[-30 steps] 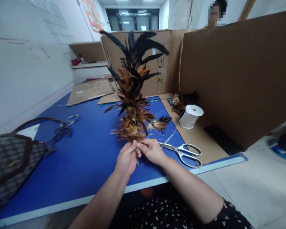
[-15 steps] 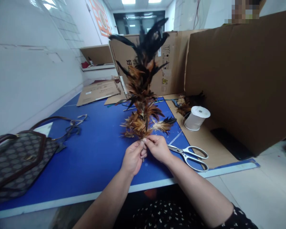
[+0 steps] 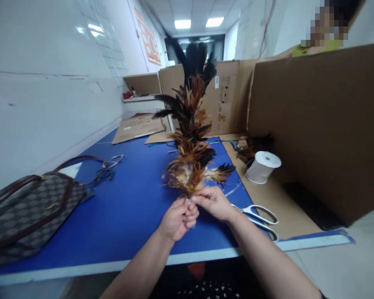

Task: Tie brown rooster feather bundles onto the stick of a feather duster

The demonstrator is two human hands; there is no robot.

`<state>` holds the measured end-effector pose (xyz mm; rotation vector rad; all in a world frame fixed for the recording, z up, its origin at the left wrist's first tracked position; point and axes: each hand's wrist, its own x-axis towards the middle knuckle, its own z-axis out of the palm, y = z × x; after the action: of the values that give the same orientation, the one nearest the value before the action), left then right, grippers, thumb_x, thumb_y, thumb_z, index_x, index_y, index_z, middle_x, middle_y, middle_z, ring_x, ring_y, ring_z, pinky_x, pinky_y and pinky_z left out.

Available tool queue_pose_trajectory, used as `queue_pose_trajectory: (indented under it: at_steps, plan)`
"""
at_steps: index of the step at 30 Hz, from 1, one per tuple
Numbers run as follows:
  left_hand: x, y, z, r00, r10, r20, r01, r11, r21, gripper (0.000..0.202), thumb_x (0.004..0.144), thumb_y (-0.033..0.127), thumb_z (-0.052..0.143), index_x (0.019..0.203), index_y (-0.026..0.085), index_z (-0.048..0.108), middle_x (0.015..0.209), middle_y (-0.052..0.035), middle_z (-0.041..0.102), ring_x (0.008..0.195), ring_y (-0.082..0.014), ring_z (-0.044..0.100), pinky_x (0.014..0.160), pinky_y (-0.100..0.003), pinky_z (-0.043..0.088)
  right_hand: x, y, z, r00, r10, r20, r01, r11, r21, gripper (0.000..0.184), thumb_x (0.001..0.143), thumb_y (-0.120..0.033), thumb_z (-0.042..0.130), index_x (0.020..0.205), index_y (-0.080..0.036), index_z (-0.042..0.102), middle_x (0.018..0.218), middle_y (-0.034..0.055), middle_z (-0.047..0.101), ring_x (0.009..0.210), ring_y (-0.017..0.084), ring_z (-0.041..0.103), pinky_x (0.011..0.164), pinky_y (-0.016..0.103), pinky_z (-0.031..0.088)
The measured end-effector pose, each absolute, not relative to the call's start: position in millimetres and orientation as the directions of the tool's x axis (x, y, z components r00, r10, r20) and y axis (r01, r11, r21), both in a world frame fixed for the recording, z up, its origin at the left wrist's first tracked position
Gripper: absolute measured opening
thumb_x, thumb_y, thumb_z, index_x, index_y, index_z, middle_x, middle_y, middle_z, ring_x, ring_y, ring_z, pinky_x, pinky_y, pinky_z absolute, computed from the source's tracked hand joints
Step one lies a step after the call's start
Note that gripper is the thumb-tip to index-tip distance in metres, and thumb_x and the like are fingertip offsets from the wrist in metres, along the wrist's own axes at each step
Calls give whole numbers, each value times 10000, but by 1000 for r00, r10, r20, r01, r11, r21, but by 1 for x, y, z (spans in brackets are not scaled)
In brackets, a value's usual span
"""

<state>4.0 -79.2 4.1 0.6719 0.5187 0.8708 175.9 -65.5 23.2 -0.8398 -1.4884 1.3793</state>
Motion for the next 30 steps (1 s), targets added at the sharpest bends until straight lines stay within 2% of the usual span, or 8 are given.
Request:
queue_pose_trajectory:
  at_steps: [3, 9, 14, 17, 20, 24, 27, 30]
  plan:
    - [4, -79, 8, 526, 840, -136, -526, 446, 724, 447, 834, 504, 793, 783, 155, 519, 620, 75, 354, 479, -27, 221, 453, -197, 163, 169, -68, 24, -280, 946, 164, -127, 133, -983, 365, 884, -478, 761, 793, -125, 759, 740, 50, 732, 646, 139, 617, 651, 258, 501]
    - [17, -79, -1, 329, 944, 17, -469, 148, 871, 367, 906, 488, 737, 977, 154, 604, 707, 54, 421, 556, -47, 338, 519, -205, 264, 165, -65, 16, -131, 981, 146, -74, 138, -988, 390, 855, -516, 768, 750, -147, 699, 579, -18, 571, 511, 95, 430, 485, 229, 357]
    - [17, -77, -10, 178, 983, 46, -364, 22, 931, 417, 888, 530, 736, 789, 162, 566, 609, 68, 377, 521, -56, 333, 503, -216, 269, 164, -64, 10, -78, 985, 151, -42, 149, -988, 395, 837, -536, 778, 772, -152, 719, 546, -36, 498, 495, 91, 354, 445, 230, 285]
    - [14, -78, -8, 187, 982, 25, -424, 58, 904, 463, 863, 527, 761, 709, 157, 531, 586, 66, 377, 493, -45, 303, 485, -217, 235, 162, -67, 14, -145, 979, 143, -69, 134, -989, 403, 855, -541, 767, 788, -143, 747, 579, -13, 562, 491, 86, 365, 450, 233, 287]
    - [11, -79, -5, 298, 954, -43, -542, 206, 815, 438, 835, 501, 792, 747, 145, 552, 624, 52, 422, 480, -29, 253, 469, -214, 172, 161, -69, 17, -236, 963, 130, -120, 104, -987, 427, 878, -541, 751, 770, -128, 742, 610, 6, 599, 481, 71, 348, 453, 234, 255]
    - [4, -79, -1, 460, 881, -111, -579, 392, 715, 392, 822, 433, 806, 768, 145, 546, 597, 55, 400, 465, -23, 203, 466, -207, 117, 161, -70, 16, -329, 938, 106, -189, 45, -981, 452, 858, -552, 769, 732, -125, 690, 542, -37, 497, 459, 55, 291, 453, 231, 192]
    - [2, -78, -1, 515, 851, -104, -578, 434, 691, 391, 815, 422, 812, 762, 149, 536, 580, 63, 381, 453, -22, 190, 461, -204, 121, 161, -71, 18, -318, 941, 113, -201, 50, -978, 439, 834, -548, 792, 739, -135, 676, 540, -51, 464, 457, 52, 268, 448, 230, 187]
    - [6, -76, -3, 491, 867, -89, -553, 389, 737, 414, 847, 498, 781, 796, 146, 567, 586, 60, 399, 454, -31, 240, 456, -206, 169, 161, -71, 20, -257, 959, 122, -180, 77, -981, 424, 838, -538, 788, 727, -148, 666, 580, -21, 539, 474, 67, 325, 458, 233, 250]
